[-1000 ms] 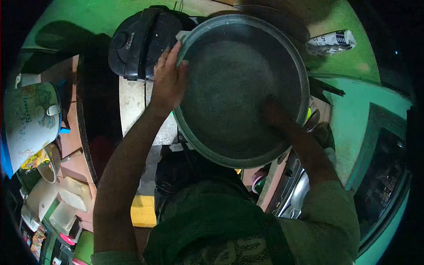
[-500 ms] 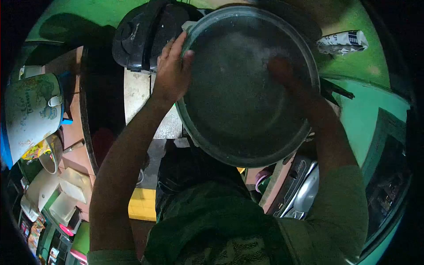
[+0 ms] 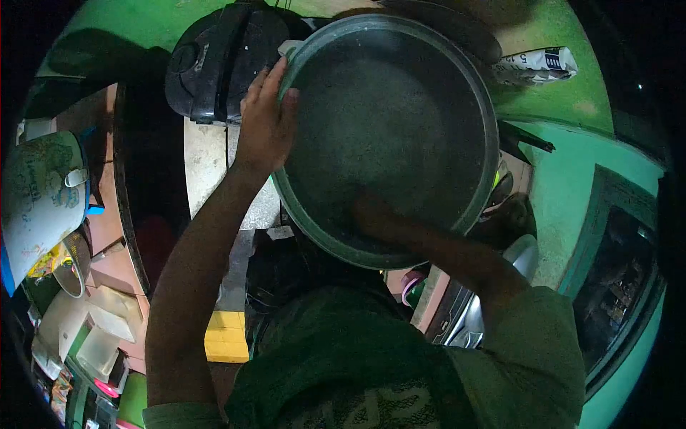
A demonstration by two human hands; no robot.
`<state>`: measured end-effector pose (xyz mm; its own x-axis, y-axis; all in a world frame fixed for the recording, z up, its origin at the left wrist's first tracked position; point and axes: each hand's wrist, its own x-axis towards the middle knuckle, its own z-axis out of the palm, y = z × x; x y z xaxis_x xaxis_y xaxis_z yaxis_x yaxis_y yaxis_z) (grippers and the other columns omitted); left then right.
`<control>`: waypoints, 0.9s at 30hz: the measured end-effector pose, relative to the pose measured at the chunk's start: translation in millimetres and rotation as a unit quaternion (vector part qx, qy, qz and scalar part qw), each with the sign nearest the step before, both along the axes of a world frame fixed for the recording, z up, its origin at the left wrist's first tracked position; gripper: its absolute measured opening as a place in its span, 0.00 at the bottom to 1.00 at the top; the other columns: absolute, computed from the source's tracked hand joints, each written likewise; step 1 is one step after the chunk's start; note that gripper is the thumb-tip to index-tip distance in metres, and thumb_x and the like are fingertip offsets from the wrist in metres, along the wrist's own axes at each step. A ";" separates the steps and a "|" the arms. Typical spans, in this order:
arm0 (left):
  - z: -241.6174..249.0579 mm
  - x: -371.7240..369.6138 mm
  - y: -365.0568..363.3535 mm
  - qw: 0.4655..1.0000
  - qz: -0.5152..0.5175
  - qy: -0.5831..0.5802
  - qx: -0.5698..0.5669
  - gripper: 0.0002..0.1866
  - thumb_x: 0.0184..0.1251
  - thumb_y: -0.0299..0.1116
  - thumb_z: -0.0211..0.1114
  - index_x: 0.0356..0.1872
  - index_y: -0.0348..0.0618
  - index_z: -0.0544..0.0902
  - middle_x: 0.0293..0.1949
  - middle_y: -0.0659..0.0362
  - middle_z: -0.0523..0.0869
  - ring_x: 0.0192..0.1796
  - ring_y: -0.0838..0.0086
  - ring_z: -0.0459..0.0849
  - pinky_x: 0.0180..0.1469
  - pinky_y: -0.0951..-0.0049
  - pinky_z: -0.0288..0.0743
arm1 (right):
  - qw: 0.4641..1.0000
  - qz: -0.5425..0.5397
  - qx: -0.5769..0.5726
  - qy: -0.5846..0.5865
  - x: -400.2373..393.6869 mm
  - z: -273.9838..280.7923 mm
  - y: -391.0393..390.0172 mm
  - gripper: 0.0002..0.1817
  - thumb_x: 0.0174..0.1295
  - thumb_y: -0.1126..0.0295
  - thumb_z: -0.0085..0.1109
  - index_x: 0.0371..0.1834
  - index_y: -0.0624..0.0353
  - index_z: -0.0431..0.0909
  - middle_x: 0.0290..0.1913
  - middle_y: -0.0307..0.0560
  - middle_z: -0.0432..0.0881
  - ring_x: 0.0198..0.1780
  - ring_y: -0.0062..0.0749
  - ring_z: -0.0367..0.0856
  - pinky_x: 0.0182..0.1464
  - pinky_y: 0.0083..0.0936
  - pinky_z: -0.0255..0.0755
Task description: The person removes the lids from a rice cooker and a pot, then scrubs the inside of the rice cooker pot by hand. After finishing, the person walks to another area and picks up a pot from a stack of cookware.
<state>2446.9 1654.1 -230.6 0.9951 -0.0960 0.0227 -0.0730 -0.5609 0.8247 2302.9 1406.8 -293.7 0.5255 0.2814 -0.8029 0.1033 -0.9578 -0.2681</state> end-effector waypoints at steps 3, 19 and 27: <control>-0.3 -0.1 1.1 1.000 0.000 -0.012 0.010 0.31 0.78 0.55 0.41 0.75 0.49 0.59 0.71 0.38 0.60 0.74 0.42 0.57 0.73 0.46 0.53 | 0.991 -0.007 0.100 -0.093 46.5 9.8 70.3 0.15 0.67 0.73 0.49 0.52 0.71 0.76 0.55 0.66 0.75 0.55 0.55 0.79 0.60 0.49 0.71; -0.3 -0.6 1.2 0.998 -0.013 -0.055 0.020 0.32 0.79 0.54 0.40 0.73 0.42 0.59 0.69 0.40 0.65 0.73 0.48 0.62 0.73 0.50 0.55 | 0.955 0.000 -0.099 -0.278 131.5 3.0 -168.3 0.19 0.68 0.70 0.45 0.60 0.63 0.72 0.58 0.61 0.75 0.59 0.52 0.76 0.63 0.49 0.69; -9.3 0.5 0.1 0.998 0.005 -0.053 0.024 0.30 0.79 0.51 0.43 0.73 0.45 0.60 0.67 0.40 0.67 0.71 0.47 0.64 0.73 0.50 0.55 | 0.993 0.098 -0.058 0.010 15.1 48.2 -21.0 0.15 0.66 0.69 0.50 0.48 0.67 0.80 0.49 0.64 0.80 0.53 0.54 0.81 0.56 0.49 0.74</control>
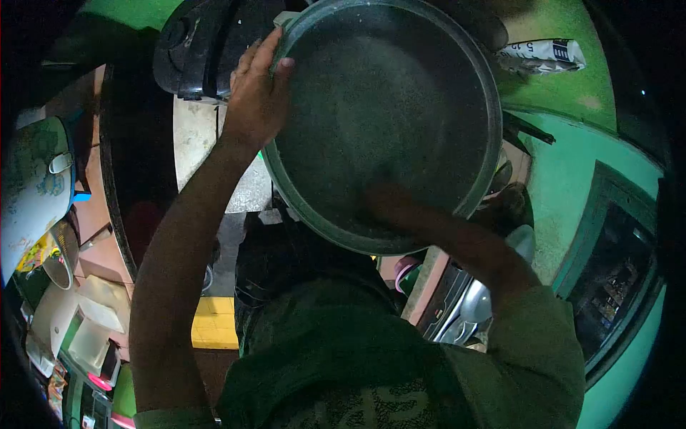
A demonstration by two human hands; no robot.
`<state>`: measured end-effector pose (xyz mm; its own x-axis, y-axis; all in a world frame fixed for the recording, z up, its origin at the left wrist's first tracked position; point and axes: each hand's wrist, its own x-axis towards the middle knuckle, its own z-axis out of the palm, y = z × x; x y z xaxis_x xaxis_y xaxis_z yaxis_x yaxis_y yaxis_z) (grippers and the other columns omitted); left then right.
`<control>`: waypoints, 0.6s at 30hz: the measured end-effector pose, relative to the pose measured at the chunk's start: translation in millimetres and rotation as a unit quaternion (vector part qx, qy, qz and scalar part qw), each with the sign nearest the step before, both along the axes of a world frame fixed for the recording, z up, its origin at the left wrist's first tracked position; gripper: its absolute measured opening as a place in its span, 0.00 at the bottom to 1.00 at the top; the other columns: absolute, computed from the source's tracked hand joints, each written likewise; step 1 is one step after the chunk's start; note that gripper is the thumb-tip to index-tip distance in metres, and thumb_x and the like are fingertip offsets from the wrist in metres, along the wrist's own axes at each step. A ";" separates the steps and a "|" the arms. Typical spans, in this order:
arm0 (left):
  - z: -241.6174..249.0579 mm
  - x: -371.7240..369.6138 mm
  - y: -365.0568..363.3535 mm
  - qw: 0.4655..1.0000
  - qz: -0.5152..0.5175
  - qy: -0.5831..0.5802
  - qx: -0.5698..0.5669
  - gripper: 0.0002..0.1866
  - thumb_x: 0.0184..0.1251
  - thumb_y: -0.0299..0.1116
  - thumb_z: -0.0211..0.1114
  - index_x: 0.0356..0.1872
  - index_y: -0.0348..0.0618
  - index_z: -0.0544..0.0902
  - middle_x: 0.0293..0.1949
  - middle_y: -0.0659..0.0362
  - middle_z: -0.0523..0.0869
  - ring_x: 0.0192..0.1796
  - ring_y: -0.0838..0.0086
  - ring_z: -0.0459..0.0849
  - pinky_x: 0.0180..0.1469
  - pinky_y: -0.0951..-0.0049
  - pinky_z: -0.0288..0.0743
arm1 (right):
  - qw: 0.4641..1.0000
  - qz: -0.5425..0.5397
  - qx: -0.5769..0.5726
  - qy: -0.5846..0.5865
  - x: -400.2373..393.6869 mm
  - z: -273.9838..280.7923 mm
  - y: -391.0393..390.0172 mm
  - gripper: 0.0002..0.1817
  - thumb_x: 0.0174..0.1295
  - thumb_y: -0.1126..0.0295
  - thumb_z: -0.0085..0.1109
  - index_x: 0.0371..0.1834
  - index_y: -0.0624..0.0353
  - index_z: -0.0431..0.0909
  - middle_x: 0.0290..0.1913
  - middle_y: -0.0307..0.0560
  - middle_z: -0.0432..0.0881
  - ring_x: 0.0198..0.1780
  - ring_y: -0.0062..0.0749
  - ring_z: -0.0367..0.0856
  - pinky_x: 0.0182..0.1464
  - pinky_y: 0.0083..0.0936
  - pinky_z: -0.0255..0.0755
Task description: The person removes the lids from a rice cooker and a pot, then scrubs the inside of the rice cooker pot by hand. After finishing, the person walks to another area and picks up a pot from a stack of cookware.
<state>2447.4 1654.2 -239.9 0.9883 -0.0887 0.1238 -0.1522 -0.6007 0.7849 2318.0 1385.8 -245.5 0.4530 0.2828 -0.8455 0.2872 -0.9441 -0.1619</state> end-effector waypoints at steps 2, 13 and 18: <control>3.4 -1.6 -0.8 1.000 0.001 0.001 -0.011 0.30 0.79 0.51 0.44 0.73 0.46 0.61 0.68 0.40 0.67 0.72 0.47 0.64 0.73 0.50 0.55 | 0.996 -0.015 0.091 -0.011 3.6 -11.5 48.6 0.14 0.64 0.70 0.52 0.45 0.67 0.82 0.48 0.65 0.81 0.52 0.54 0.81 0.56 0.48 0.74; 9.5 -2.5 2.3 1.000 -0.022 0.002 0.015 0.33 0.78 0.55 0.42 0.74 0.44 0.59 0.68 0.40 0.65 0.73 0.48 0.62 0.73 0.49 0.54 | 0.896 -0.054 0.171 -0.406 170.3 -103.8 -1.4 0.17 0.69 0.69 0.48 0.59 0.60 0.74 0.57 0.57 0.76 0.58 0.50 0.76 0.61 0.43 0.71; 10.1 -2.3 2.8 1.000 -0.018 0.014 -0.014 0.33 0.78 0.56 0.42 0.74 0.44 0.59 0.68 0.40 0.65 0.72 0.47 0.62 0.73 0.49 0.54 | 0.938 -0.165 0.083 -0.293 108.9 -81.8 -86.4 0.22 0.69 0.74 0.44 0.66 0.67 0.65 0.65 0.64 0.68 0.62 0.52 0.73 0.63 0.47 0.69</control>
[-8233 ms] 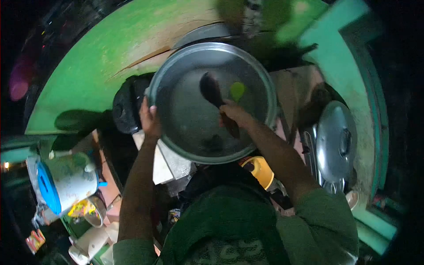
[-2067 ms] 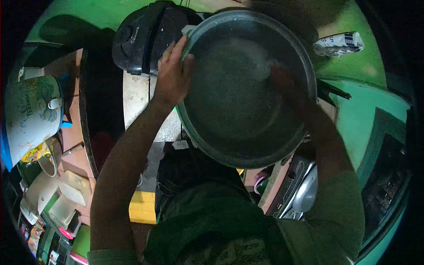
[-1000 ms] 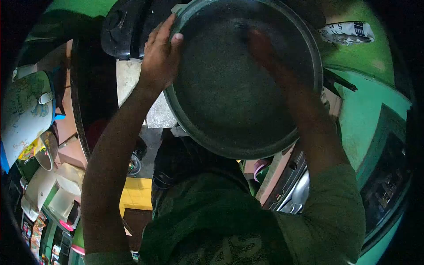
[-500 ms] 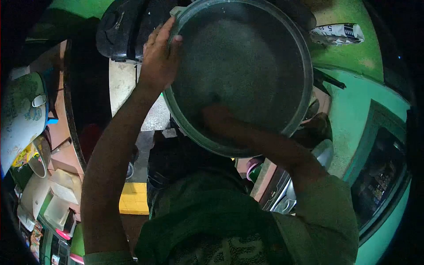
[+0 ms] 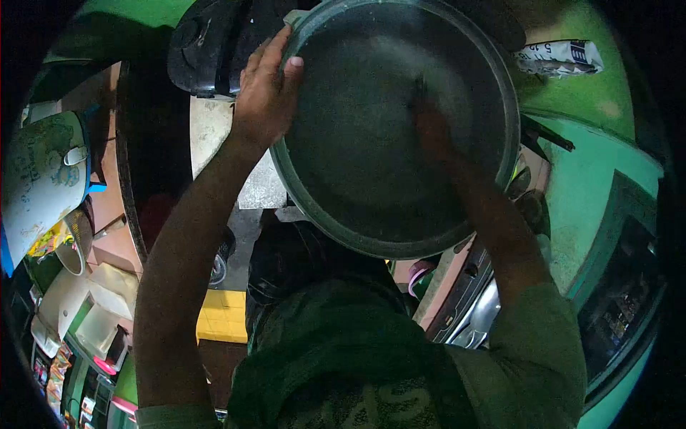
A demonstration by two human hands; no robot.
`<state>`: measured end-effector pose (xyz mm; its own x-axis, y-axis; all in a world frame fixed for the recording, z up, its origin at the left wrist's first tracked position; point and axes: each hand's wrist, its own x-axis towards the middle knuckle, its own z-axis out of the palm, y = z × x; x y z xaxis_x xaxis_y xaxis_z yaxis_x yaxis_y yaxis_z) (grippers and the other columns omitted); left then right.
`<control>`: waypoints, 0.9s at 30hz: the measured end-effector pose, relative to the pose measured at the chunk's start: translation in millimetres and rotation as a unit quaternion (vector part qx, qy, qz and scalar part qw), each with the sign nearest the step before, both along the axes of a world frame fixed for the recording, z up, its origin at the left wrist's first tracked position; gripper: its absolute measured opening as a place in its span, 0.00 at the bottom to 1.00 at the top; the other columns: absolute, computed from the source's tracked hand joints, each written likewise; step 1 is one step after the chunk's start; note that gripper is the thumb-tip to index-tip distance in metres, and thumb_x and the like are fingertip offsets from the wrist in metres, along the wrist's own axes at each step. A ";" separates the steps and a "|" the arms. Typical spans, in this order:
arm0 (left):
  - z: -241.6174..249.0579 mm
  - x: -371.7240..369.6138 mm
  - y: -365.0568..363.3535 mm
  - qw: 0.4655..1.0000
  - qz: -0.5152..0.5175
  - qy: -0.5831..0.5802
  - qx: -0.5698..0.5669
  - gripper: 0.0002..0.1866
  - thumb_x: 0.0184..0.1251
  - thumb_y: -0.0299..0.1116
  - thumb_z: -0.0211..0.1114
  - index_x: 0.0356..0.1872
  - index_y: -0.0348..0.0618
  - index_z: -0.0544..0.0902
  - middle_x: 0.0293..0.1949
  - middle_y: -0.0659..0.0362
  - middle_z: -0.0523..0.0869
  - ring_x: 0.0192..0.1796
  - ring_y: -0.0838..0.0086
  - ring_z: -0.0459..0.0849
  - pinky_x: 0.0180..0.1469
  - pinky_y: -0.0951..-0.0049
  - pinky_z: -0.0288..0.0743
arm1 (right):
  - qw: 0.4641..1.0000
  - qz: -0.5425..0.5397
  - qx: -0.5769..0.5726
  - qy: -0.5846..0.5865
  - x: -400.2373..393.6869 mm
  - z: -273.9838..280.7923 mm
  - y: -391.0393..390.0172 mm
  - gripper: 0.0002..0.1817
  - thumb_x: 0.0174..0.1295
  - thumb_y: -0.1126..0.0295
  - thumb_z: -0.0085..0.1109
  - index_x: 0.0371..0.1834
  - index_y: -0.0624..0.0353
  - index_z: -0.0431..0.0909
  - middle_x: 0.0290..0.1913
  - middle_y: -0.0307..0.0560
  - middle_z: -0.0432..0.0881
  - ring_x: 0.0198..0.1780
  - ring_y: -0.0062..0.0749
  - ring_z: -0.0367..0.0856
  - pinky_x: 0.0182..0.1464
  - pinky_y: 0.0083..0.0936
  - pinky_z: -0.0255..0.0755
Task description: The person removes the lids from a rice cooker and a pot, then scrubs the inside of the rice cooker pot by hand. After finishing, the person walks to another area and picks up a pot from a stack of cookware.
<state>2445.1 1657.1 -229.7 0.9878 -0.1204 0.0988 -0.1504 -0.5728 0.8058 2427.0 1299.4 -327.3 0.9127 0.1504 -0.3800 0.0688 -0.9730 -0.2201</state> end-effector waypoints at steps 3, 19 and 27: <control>1.6 1.3 -1.3 1.000 0.007 -0.001 0.004 0.33 0.78 0.55 0.43 0.74 0.43 0.59 0.69 0.41 0.65 0.72 0.47 0.62 0.73 0.49 0.54 | 0.991 -0.053 0.035 0.119 -77.6 30.2 20.7 0.26 0.69 0.76 0.42 0.71 0.69 0.58 0.70 0.66 0.61 0.69 0.54 0.66 0.69 0.49 0.63; 8.9 1.8 -2.8 1.000 -0.005 0.022 0.002 0.30 0.80 0.49 0.42 0.74 0.41 0.58 0.69 0.42 0.66 0.73 0.50 0.63 0.74 0.50 0.52 | 0.995 0.045 0.074 -0.042 -74.5 18.4 50.8 0.20 0.65 0.75 0.49 0.62 0.65 0.71 0.67 0.65 0.66 0.62 0.57 0.72 0.70 0.45 0.62; 7.9 -0.8 -2.0 1.000 -0.012 0.005 0.026 0.31 0.79 0.52 0.41 0.74 0.42 0.58 0.69 0.40 0.65 0.72 0.48 0.63 0.73 0.50 0.55 | 0.997 0.005 0.073 0.002 4.6 30.4 81.4 0.22 0.66 0.75 0.49 0.64 0.67 0.68 0.67 0.64 0.66 0.66 0.56 0.69 0.70 0.44 0.62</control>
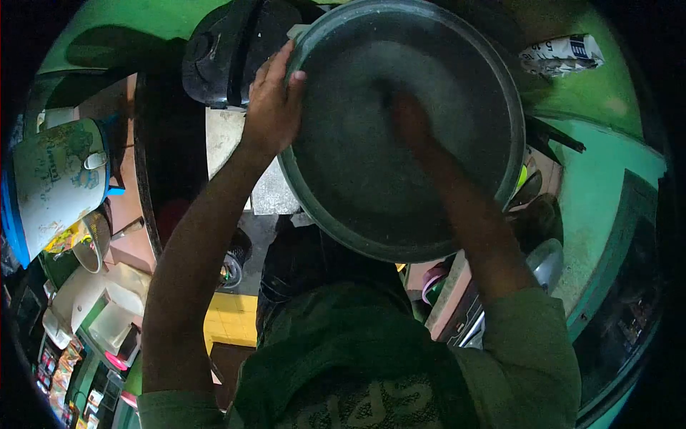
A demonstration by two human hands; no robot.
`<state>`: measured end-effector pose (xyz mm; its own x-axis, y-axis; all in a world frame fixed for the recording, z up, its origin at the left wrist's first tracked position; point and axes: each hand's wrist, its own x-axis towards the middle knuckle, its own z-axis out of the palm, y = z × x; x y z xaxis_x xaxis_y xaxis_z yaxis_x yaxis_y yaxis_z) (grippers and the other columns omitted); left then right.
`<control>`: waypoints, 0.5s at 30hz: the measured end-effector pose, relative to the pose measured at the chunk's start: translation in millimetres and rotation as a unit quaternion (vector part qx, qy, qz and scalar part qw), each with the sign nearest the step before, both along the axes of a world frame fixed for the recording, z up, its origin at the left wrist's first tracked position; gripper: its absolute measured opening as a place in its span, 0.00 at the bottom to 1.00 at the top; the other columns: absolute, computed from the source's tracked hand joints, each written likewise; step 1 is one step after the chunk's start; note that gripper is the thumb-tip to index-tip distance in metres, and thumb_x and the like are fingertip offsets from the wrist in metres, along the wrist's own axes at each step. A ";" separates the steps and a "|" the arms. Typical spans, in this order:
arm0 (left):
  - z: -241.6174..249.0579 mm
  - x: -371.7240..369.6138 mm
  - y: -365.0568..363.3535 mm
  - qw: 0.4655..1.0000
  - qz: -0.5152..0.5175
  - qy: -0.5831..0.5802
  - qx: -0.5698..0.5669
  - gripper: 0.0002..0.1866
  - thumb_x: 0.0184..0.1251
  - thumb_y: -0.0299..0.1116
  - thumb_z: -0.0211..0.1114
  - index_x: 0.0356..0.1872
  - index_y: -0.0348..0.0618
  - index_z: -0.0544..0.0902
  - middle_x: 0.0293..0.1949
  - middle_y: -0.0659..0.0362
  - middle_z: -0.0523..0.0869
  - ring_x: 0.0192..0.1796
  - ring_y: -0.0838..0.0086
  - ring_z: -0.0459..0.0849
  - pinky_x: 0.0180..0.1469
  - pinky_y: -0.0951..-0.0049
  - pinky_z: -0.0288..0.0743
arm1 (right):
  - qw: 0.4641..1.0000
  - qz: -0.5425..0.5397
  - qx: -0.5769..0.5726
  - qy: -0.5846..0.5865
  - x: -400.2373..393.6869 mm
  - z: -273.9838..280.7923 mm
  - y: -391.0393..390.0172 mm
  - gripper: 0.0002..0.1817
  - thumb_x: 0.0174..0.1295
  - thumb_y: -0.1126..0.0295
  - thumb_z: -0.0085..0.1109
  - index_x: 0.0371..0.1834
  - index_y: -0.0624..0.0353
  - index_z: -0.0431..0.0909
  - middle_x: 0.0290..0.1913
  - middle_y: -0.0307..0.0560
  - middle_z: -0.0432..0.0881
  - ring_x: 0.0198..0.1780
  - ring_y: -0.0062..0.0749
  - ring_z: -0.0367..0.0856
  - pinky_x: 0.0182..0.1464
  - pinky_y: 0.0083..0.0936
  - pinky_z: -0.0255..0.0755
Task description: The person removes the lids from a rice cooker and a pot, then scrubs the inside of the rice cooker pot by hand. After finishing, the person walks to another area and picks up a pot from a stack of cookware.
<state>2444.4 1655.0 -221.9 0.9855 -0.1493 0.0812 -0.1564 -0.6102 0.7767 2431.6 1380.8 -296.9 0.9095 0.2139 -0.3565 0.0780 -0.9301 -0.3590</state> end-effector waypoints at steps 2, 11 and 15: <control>1.3 2.4 0.2 1.000 -0.004 -0.013 -0.005 0.33 0.79 0.54 0.40 0.74 0.41 0.58 0.69 0.40 0.65 0.72 0.48 0.63 0.73 0.50 0.55 | 0.998 -0.053 0.033 -0.010 -5.6 -0.6 -28.8 0.23 0.67 0.74 0.49 0.65 0.67 0.67 0.65 0.64 0.68 0.67 0.55 0.69 0.70 0.44 0.62; -4.6 2.5 2.2 1.000 0.002 0.019 -0.011 0.35 0.77 0.58 0.40 0.74 0.41 0.59 0.68 0.40 0.66 0.72 0.47 0.63 0.73 0.50 0.55 | 1.000 0.012 0.002 -0.026 -6.9 -17.8 17.2 0.22 0.63 0.74 0.55 0.61 0.63 0.71 0.61 0.61 0.73 0.61 0.55 0.74 0.65 0.43 0.67; 1.5 2.6 -0.5 0.999 0.005 0.011 -0.031 0.34 0.78 0.56 0.41 0.74 0.41 0.59 0.69 0.39 0.66 0.72 0.48 0.63 0.73 0.50 0.54 | 0.977 0.046 -0.199 -0.052 -6.1 13.6 -38.5 0.15 0.63 0.73 0.54 0.52 0.62 0.80 0.55 0.57 0.78 0.55 0.53 0.77 0.58 0.46 0.72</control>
<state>2447.0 1654.5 -220.3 0.9887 -0.1343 0.0672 -0.1319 -0.5626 0.8162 2425.4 1342.3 -283.3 0.9291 0.1588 -0.3339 0.1841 -0.9819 0.0451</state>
